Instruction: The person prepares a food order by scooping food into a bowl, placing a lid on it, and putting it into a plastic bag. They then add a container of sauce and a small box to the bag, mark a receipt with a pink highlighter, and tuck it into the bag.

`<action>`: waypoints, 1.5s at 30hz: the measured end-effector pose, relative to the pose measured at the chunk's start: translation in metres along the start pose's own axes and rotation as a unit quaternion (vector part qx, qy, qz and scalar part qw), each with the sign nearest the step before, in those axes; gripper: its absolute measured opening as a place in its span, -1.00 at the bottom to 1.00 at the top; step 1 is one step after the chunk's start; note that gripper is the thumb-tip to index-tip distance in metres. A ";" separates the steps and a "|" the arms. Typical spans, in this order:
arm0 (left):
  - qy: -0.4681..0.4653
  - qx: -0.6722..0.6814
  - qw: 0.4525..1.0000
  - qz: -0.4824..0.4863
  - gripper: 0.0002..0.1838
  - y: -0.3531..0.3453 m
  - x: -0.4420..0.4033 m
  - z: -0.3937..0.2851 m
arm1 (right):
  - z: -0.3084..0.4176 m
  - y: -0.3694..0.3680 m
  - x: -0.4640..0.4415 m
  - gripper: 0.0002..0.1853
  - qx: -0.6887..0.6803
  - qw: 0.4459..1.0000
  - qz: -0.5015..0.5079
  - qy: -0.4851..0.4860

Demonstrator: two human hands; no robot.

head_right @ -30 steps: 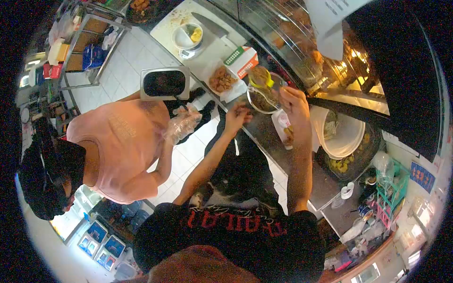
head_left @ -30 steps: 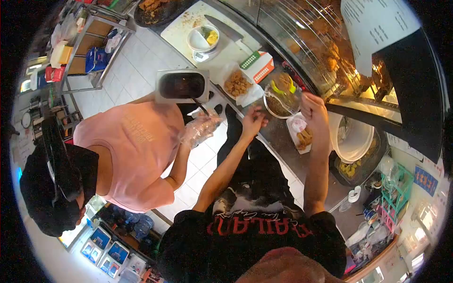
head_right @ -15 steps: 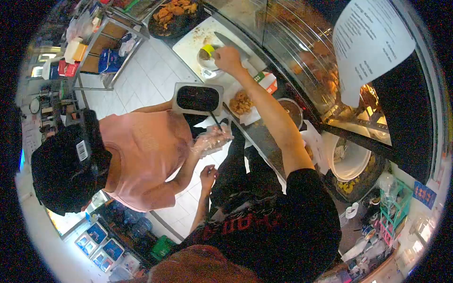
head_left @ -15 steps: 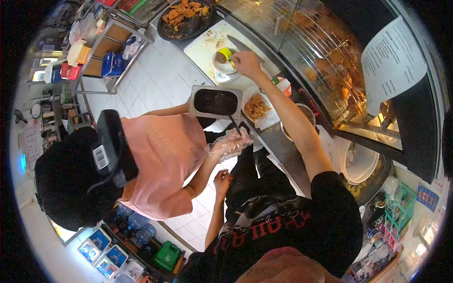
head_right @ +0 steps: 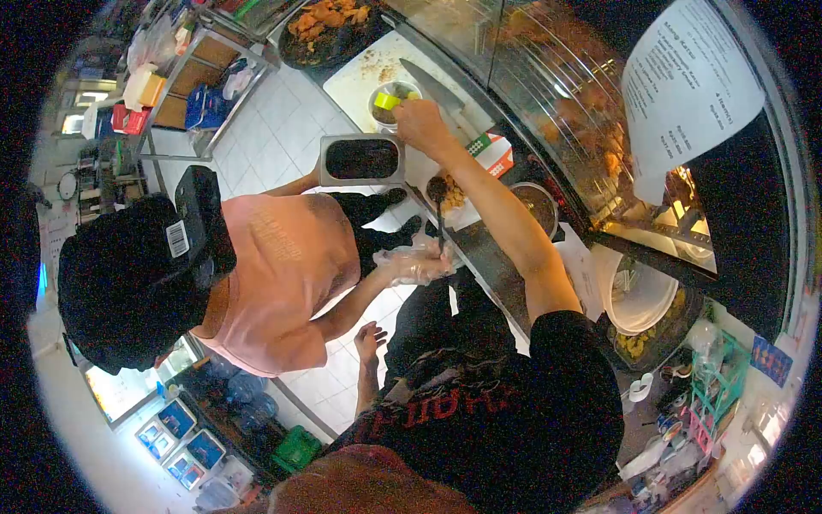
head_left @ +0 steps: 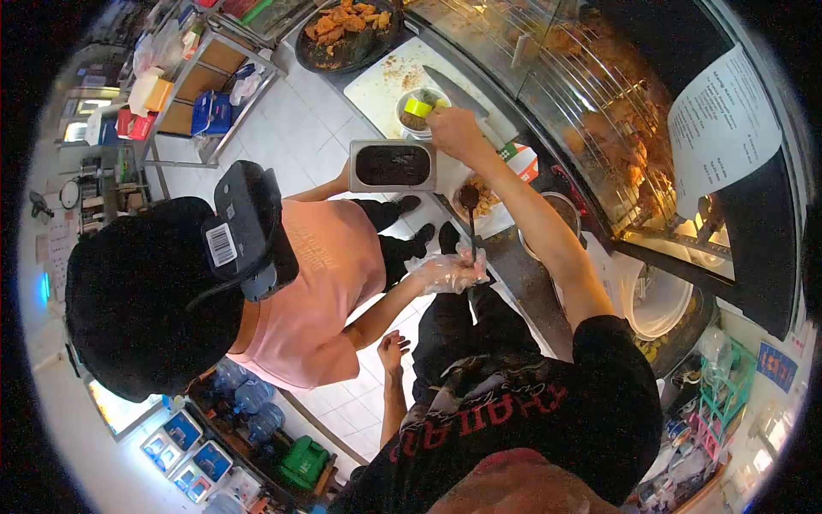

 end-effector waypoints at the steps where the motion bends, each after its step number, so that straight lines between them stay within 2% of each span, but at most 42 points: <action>1: -0.001 -0.006 1.000 0.003 -0.64 0.000 -0.003 -0.002 | 0.000 0.002 0.001 -0.90 0.001 1.000 0.003 -0.001; 4: -0.010 -0.013 1.000 0.011 -0.64 -0.003 -0.008 -0.009 | -0.005 0.001 -0.010 -0.90 0.022 0.999 0.019 -0.036; 7: -0.021 -0.007 1.000 0.020 -0.64 -0.002 -0.005 -0.012 | -0.024 -0.020 -0.018 -0.85 -0.179 0.969 -0.083 -0.151; 8: -0.022 -0.007 1.000 0.021 -0.64 -0.001 -0.005 -0.011 | -0.030 -0.025 -0.021 -0.84 -0.277 0.925 -0.070 -0.248; 10: -0.015 -0.015 1.000 0.023 -0.63 0.006 -0.005 -0.004 | -0.036 -0.027 -0.015 -0.81 -0.457 0.778 -0.044 -0.428; 13: -0.008 -0.006 1.000 0.024 -0.65 0.018 -0.002 0.011 | -0.034 0.031 0.009 -0.84 -0.661 0.596 0.040 -0.454; 14: 0.004 -0.012 1.000 0.020 -0.63 0.021 0.000 0.014 | -0.033 0.047 0.023 -0.88 -0.691 0.575 0.047 -0.435; 17: -0.022 -0.061 0.997 0.031 -0.60 0.057 -0.023 0.069 | -0.026 0.089 0.073 -0.76 -0.747 0.516 0.008 -0.418; 18: -0.054 -0.070 0.994 0.069 -0.59 0.068 -0.021 0.077 | -0.030 0.098 0.094 -0.76 -0.771 0.505 0.029 -0.387; 19: -0.069 -0.082 0.990 0.091 -0.59 0.081 -0.016 0.087 | -0.032 0.108 0.119 -0.82 -0.787 0.477 0.008 -0.391; 21: -0.060 -0.102 0.988 0.103 -0.60 0.081 -0.004 0.081 | -0.033 0.128 0.162 -0.85 -0.819 0.423 -0.027 -0.387; 22: -0.048 -0.110 0.988 0.096 -0.60 0.080 0.002 0.073 | -0.036 0.135 0.186 -0.86 -0.810 0.420 -0.034 -0.408; 24: -0.038 -0.124 0.987 0.092 -0.61 0.077 0.002 0.061 | -0.036 0.156 0.226 -0.83 -0.804 0.426 -0.074 -0.409; 28: -0.047 -0.135 0.986 0.090 -0.62 0.056 -0.005 0.021 | -0.048 0.175 0.303 -0.79 -0.733 0.436 -0.120 -0.508; 31: -0.049 -0.142 0.984 0.100 -0.63 0.028 -0.017 -0.007 | -0.044 0.195 0.336 -0.77 -0.511 0.621 -0.122 -0.582; 33: -0.041 -0.156 0.980 0.113 -0.64 0.016 -0.028 -0.017 | -0.046 0.187 0.359 -0.80 -0.326 0.754 -0.126 -0.556; 35: -0.026 -0.180 0.978 0.104 -0.64 -0.002 -0.037 -0.021 | -0.039 0.191 0.368 -0.84 -0.150 0.852 -0.103 -0.490; 36: -0.024 -0.186 0.976 0.108 -0.65 -0.009 -0.038 -0.020 | -0.034 0.191 0.367 -0.90 -0.165 0.854 -0.104 -0.482; 39: -0.043 -0.154 0.978 0.133 -0.65 -0.015 -0.033 -0.022 | -0.026 0.191 0.358 -0.94 -0.075 0.933 -0.040 -0.350; 40: -0.012 -0.180 0.977 0.115 -0.63 -0.019 -0.028 -0.027 | -0.023 0.192 0.353 -0.96 -0.074 0.940 -0.007 -0.333; 41: -0.023 -0.213 0.972 0.099 -0.66 -0.022 -0.020 -0.030 | -0.023 0.186 0.353 -0.96 -0.061 0.944 0.012 -0.325; 44: -0.053 -0.137 0.985 0.089 -0.71 -0.004 -0.017 -0.006 | -0.029 0.159 0.357 -0.93 0.001 0.948 0.081 -0.308; 45: -0.057 -0.147 0.983 0.090 -0.70 -0.006 -0.007 -0.012 | -0.038 0.144 0.361 -0.94 -0.008 0.949 0.067 -0.307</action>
Point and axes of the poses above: each hand's wrist, its own x-axis away from the middle knuckle, its own y-axis out of the back of the hand, z = x × y, the point moved 1 cm from there along -x, towards the middle knuckle, and after that the axes turned 7 degrees about -y, right-handed, at the moved point
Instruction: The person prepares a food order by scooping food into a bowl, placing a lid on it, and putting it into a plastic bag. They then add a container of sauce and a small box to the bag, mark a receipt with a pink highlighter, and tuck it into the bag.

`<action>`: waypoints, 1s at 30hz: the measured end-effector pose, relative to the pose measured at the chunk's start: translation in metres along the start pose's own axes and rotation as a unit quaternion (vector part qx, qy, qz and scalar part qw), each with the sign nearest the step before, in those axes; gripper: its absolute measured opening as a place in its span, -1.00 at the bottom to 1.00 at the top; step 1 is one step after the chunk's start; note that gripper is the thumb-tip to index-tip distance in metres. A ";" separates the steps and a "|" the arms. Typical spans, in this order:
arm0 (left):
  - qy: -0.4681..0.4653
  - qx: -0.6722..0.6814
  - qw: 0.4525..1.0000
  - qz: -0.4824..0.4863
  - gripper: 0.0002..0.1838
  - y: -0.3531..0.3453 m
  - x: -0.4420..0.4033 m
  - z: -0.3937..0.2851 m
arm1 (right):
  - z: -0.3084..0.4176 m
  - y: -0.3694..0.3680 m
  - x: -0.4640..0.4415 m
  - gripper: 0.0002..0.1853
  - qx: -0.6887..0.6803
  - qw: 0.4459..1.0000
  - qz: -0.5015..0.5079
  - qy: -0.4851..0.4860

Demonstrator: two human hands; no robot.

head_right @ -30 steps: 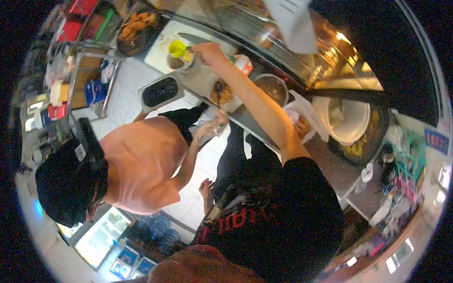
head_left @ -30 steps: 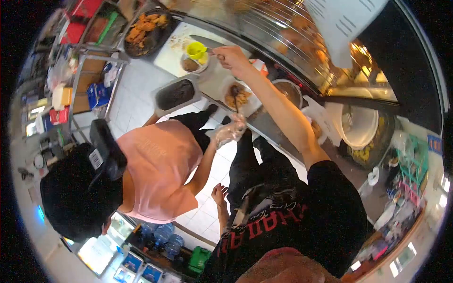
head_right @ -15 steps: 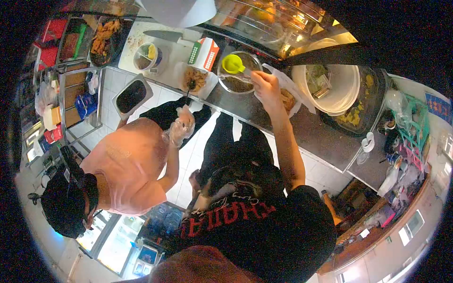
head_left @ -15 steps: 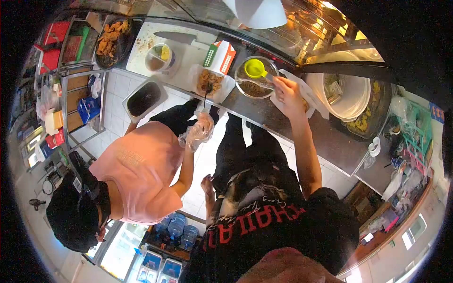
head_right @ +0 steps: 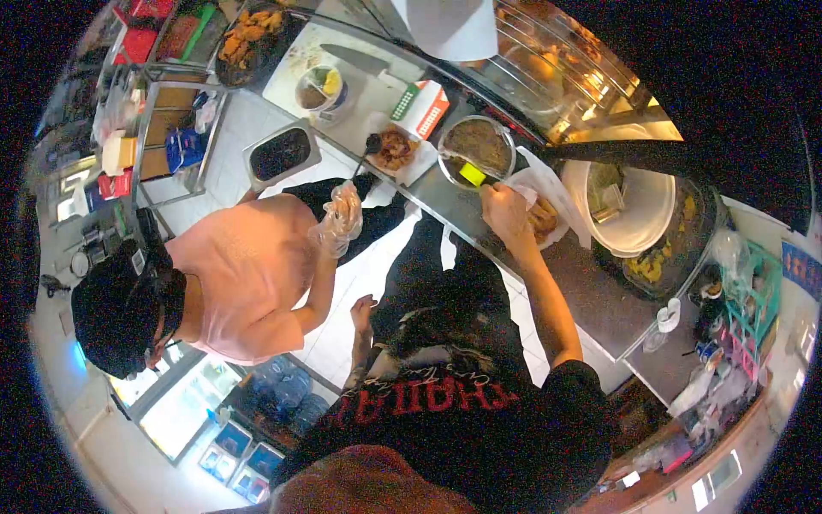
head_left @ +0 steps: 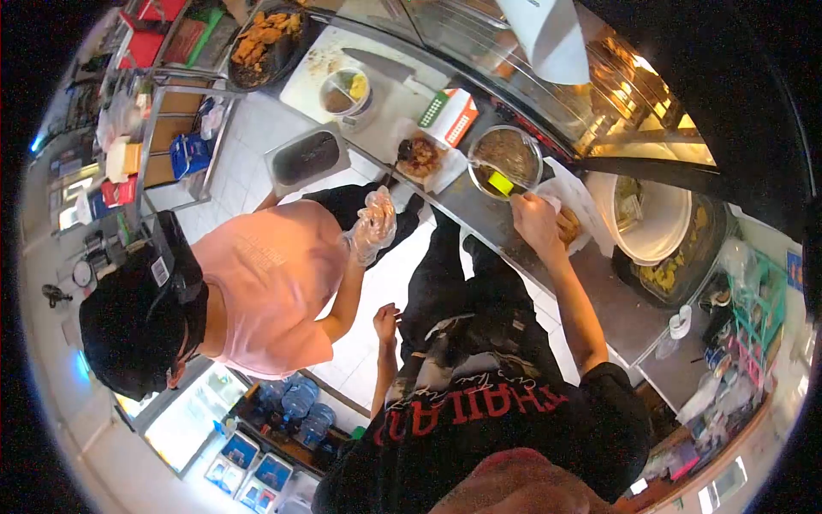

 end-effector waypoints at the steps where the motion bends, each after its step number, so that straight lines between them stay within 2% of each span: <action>1: -0.021 -0.006 1.000 0.007 -0.70 0.002 0.002 0.005 | -0.013 -0.019 -0.002 -0.94 -0.012 1.000 -0.010 0.001; 2: -0.041 -0.014 0.999 0.016 -0.70 0.004 0.003 0.011 | -0.020 -0.029 -0.005 -0.95 -0.024 1.000 -0.021 0.000; 5: -0.051 -0.004 0.999 -0.004 -0.70 0.002 0.008 0.015 | -0.014 -0.017 -0.015 -0.85 -0.049 0.988 -0.021 -0.147; 8: -0.097 -0.084 0.992 -0.005 -0.71 -0.002 0.017 -0.002 | -0.022 -0.013 -0.022 -0.73 0.058 0.979 -0.068 -0.182; 11: -0.116 -0.025 0.993 -0.012 -0.73 0.001 0.011 0.020 | 0.016 0.030 -0.035 -0.70 0.048 0.976 -0.134 -0.168; 14: -0.076 -0.102 0.991 -0.028 -0.75 0.004 0.000 0.034 | 0.068 0.041 -0.085 -0.69 -0.162 0.970 -0.170 -0.058; 15: -0.104 -0.118 0.987 -0.017 -0.75 0.002 -0.003 0.033 | 0.106 0.057 -0.104 -0.70 -0.236 0.961 -0.115 -0.092; 16: -0.129 -0.136 0.982 -0.005 -0.75 0.003 0.001 0.032 | 0.124 0.051 -0.132 -0.73 -0.276 0.955 -0.073 -0.075; 17: -0.126 -0.071 0.989 0.013 -0.74 0.007 -0.006 0.044 | 0.135 0.031 -0.162 -0.76 -0.291 0.951 -0.106 -0.015; 18: -0.119 -0.186 0.975 0.010 -0.72 0.014 -0.009 0.050 | 0.144 0.003 -0.194 -0.72 -0.306 0.946 -0.101 -0.030; 19: -0.093 -0.126 0.987 0.016 -0.70 0.016 0.001 0.036 | 0.173 0.015 -0.216 -0.68 -0.336 0.939 -0.039 -0.067; 20: -0.120 -0.091 0.988 0.019 -0.67 0.023 -0.016 0.071 | 0.181 -0.007 -0.250 -0.66 -0.238 0.969 -0.065 0.001; 21: -0.039 0.008 0.999 -0.002 -0.62 0.027 -0.018 0.075 | 0.184 -0.039 -0.283 -0.64 -0.134 0.985 -0.089 0.065; 22: -0.062 0.033 0.998 0.003 -0.59 0.030 -0.007 0.064 | 0.191 -0.056 -0.304 -0.65 -0.132 0.991 0.035 0.013; 23: -0.044 0.038 0.998 -0.001 -0.56 0.033 -0.010 0.069 | 0.198 -0.071 -0.322 -0.66 -0.126 0.978 0.162 -0.038; 24: -0.024 0.043 0.999 -0.007 -0.53 0.039 -0.012 0.079 | 0.203 -0.088 -0.333 -0.66 -0.119 0.947 0.287 -0.088; 26: -0.211 -0.135 0.968 0.033 -0.54 0.051 -0.014 0.103 | 0.201 -0.135 -0.339 -0.72 -0.237 0.900 0.337 -0.144; 27: -0.313 -0.209 0.926 0.026 -0.53 0.054 -0.013 0.103 | 0.198 -0.157 -0.339 -0.74 -0.294 0.868 0.361 -0.171; 28: -0.409 -0.280 0.868 0.018 -0.52 0.057 -0.012 0.107 | 0.198 -0.173 -0.338 -0.74 -0.344 0.856 0.339 -0.187; 30: -0.197 -0.113 0.974 0.027 -0.50 0.055 -0.012 0.127 | 0.195 -0.196 -0.333 -0.73 -0.439 0.820 0.294 -0.220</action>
Point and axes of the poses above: each hand's wrist, its own x-axis away from the middle knuckle, its own y-axis out of the back of the hand, z = x × y, the point moved 1 cm from there along -x, towards the middle knuckle, and after that the axes turned 7 degrees about -y, right-handed, at the moved point
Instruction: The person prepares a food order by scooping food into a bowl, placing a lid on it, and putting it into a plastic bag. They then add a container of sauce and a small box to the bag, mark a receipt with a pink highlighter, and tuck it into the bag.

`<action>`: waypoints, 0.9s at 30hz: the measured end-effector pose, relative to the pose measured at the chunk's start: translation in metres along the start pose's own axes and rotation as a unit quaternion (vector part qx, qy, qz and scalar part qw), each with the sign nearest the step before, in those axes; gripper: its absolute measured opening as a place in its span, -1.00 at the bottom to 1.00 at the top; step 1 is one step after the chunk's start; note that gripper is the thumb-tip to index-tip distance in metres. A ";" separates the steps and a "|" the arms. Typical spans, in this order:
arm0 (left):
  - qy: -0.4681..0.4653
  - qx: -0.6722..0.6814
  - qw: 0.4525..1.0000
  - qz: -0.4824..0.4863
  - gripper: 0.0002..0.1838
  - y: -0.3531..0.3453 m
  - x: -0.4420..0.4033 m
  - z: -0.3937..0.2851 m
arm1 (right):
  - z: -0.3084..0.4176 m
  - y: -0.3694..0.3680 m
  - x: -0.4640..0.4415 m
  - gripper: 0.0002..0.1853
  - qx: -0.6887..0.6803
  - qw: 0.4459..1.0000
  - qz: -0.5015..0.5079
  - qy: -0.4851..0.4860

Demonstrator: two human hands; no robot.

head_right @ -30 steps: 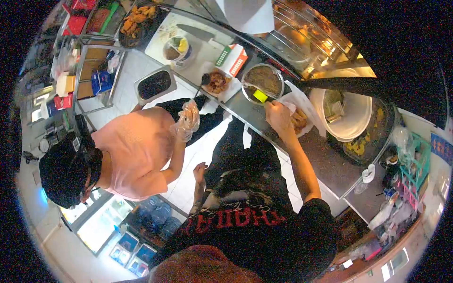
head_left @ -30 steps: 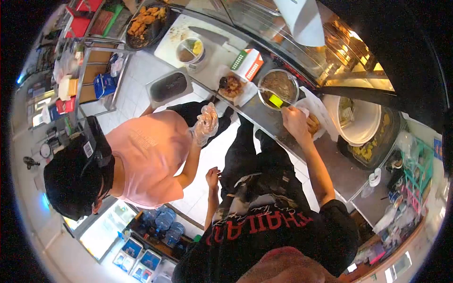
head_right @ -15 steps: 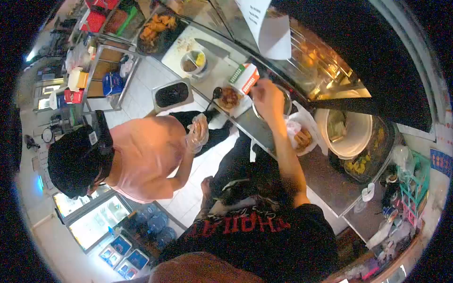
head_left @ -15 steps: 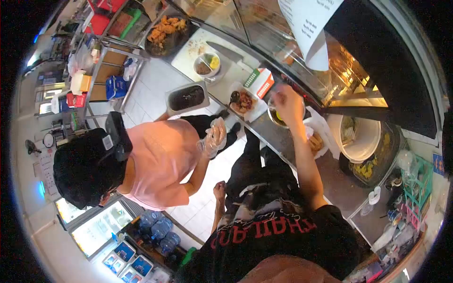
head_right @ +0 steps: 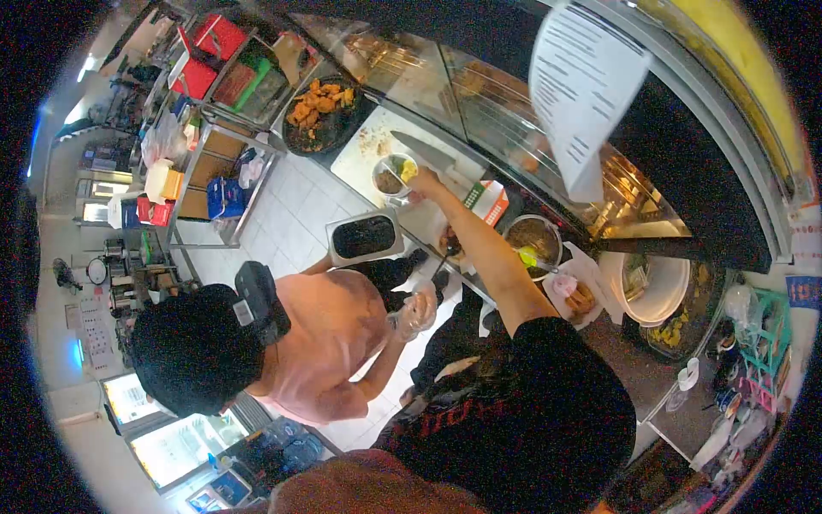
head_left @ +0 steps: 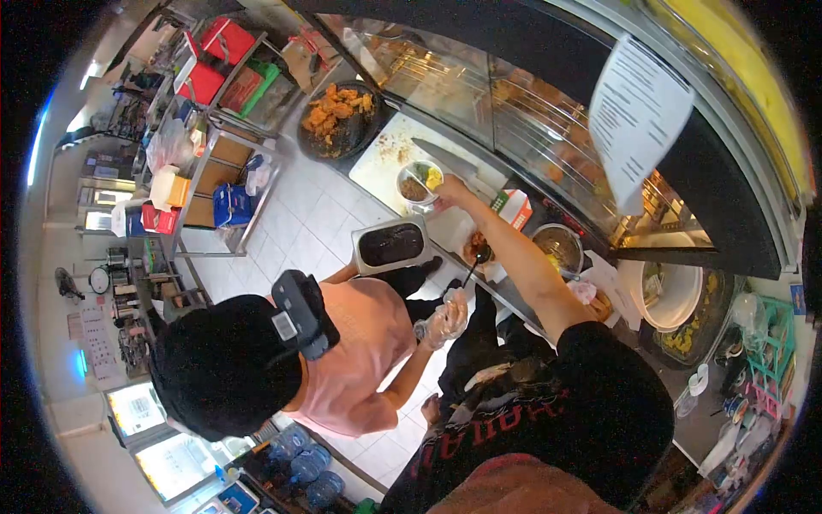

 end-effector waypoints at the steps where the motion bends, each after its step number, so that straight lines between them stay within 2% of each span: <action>1: 0.114 0.089 0.989 -0.016 -0.47 -0.003 0.004 0.002 | 0.005 -0.002 0.007 -0.71 0.007 1.000 -0.010 0.002; 4: 0.211 0.156 0.964 -0.035 -0.46 -0.010 -0.003 -0.010 | 0.021 -0.001 0.036 -0.68 0.026 0.996 -0.086 -0.013; 8: 0.210 0.138 0.968 -0.012 -0.43 0.003 -0.030 -0.035 | 0.023 0.000 0.042 -0.72 -0.003 0.992 -0.115 0.052; 10: 0.199 0.122 0.972 0.008 -0.42 0.009 -0.050 -0.051 | 0.020 0.003 0.046 -0.71 0.001 0.994 -0.098 0.050; 13: 0.159 0.075 0.983 0.059 -0.40 0.013 -0.093 -0.082 | 0.025 0.007 0.065 -0.74 -0.023 0.989 -0.142 0.046; 16: 0.084 0.000 0.987 0.139 -0.39 0.007 -0.152 -0.130 | 0.017 0.022 0.066 -0.67 0.048 0.991 -0.124 0.027; 17: 0.050 -0.032 0.982 0.177 -0.38 0.002 -0.173 -0.150 | 0.008 0.026 0.067 -0.69 0.024 0.994 -0.102 0.029; 19: -0.039 -0.115 0.954 0.273 -0.37 -0.014 -0.214 -0.192 | -0.020 0.045 0.075 -0.71 -0.008 0.992 -0.118 0.050; 21: -0.137 -0.210 0.896 0.366 -0.36 -0.043 -0.246 -0.235 | -0.021 0.059 0.142 -0.73 0.050 0.959 -0.223 0.166; 23: -0.224 -0.298 0.826 0.424 -0.34 -0.074 -0.262 -0.268 | -0.014 0.073 0.229 -0.75 0.072 0.930 -0.279 0.227; 25: -0.249 -0.354 0.782 0.449 -0.33 -0.099 -0.268 -0.282 | -0.014 0.100 0.321 -0.77 0.076 0.922 -0.295 0.239; 26: -0.259 -0.377 0.765 0.453 -0.33 -0.109 -0.270 -0.285 | -0.022 0.111 0.377 -0.76 0.055 0.932 -0.283 0.217; 27: -0.239 -0.394 0.762 0.454 -0.31 -0.110 -0.276 -0.281 | -0.052 0.123 0.404 -0.72 0.014 0.957 -0.249 0.150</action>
Point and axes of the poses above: each hand's wrist, its own x-axis away from the middle knuckle, its own y-axis out of the back of the hand, z = x × y, the point moved 1 cm from there along -x, towards the middle knuckle, and after that the axes turned 7 degrees about -y, right-handed, at the moved point
